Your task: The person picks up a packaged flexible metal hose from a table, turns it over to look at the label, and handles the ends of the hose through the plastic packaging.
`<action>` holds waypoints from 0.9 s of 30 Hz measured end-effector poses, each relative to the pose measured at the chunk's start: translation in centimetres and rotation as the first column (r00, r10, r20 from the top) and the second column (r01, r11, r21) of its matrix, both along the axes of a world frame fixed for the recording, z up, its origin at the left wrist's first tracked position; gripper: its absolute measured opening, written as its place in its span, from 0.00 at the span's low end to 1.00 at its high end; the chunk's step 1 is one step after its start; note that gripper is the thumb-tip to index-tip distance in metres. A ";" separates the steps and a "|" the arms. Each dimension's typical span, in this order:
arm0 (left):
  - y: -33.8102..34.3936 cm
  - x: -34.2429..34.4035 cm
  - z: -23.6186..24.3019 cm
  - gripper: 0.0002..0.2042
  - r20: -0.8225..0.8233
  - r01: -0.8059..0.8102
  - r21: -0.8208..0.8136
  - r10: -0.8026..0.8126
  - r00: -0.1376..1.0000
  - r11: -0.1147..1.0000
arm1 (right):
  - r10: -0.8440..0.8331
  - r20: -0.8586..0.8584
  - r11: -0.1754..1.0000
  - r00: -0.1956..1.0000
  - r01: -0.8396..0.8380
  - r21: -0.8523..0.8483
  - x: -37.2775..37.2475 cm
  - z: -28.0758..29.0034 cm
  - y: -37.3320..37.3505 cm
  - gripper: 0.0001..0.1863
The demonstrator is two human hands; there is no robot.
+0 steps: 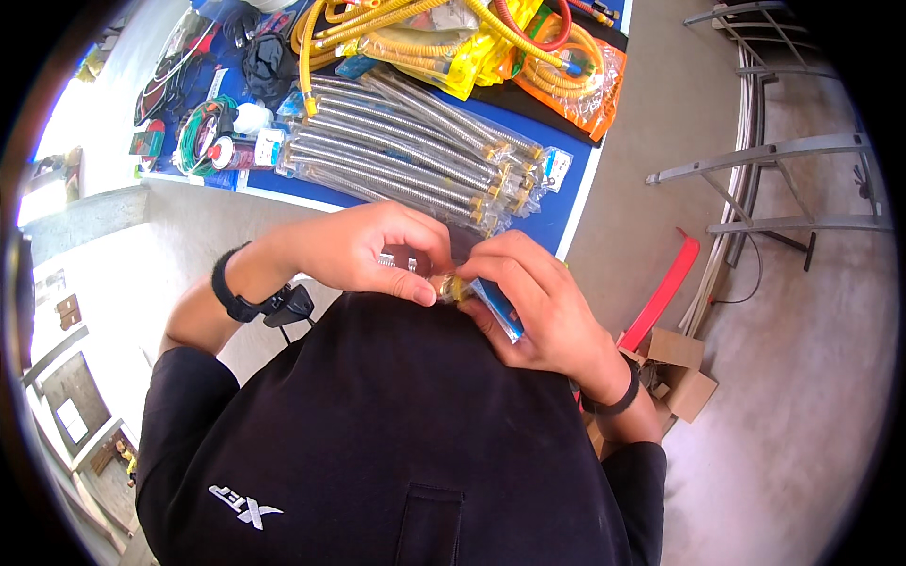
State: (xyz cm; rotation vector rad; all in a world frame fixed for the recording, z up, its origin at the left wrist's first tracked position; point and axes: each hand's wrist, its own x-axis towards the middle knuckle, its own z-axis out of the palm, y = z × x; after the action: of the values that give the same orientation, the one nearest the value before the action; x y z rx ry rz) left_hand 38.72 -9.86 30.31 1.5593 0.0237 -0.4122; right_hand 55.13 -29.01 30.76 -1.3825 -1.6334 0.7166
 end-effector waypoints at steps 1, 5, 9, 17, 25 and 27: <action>-0.3 -0.3 -0.3 0.12 0.018 -0.027 0.007 0.027 0.999 1.000 | -0.004 0.002 1.000 1.000 0.004 -0.006 0.0 0.0 0.0 0.22; -1.7 -1.3 -0.3 0.10 0.092 -0.148 0.092 0.140 0.986 0.985 | -0.031 -0.010 0.999 0.999 0.031 -0.028 -0.2 -0.2 0.0 0.22; -2.3 -2.0 0.2 0.09 0.118 -0.213 0.142 0.197 0.973 0.967 | -0.048 0.003 0.998 0.999 0.048 -0.035 -0.7 0.0 0.4 0.21; -2.1 -3.7 1.2 0.10 0.126 -0.277 0.243 0.253 0.959 0.930 | -0.076 -0.002 0.996 0.997 0.076 -0.041 -2.3 -0.2 2.0 0.19; -0.3 -5.7 0.9 0.11 0.060 -0.279 0.263 0.273 0.960 0.924 | -0.130 -0.108 0.971 0.986 0.105 -0.214 -4.3 -0.1 3.9 0.14; 0.4 -6.2 -0.1 0.10 0.080 -0.291 0.283 0.280 0.957 0.914 | -0.176 -0.140 0.946 0.974 0.128 -0.298 -4.9 -0.6 4.5 0.12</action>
State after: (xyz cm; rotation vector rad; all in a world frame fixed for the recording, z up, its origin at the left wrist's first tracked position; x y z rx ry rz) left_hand 32.52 -9.50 30.21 1.8222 0.2929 -0.1495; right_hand 50.26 -24.52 30.16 -1.5892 -1.3134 0.9779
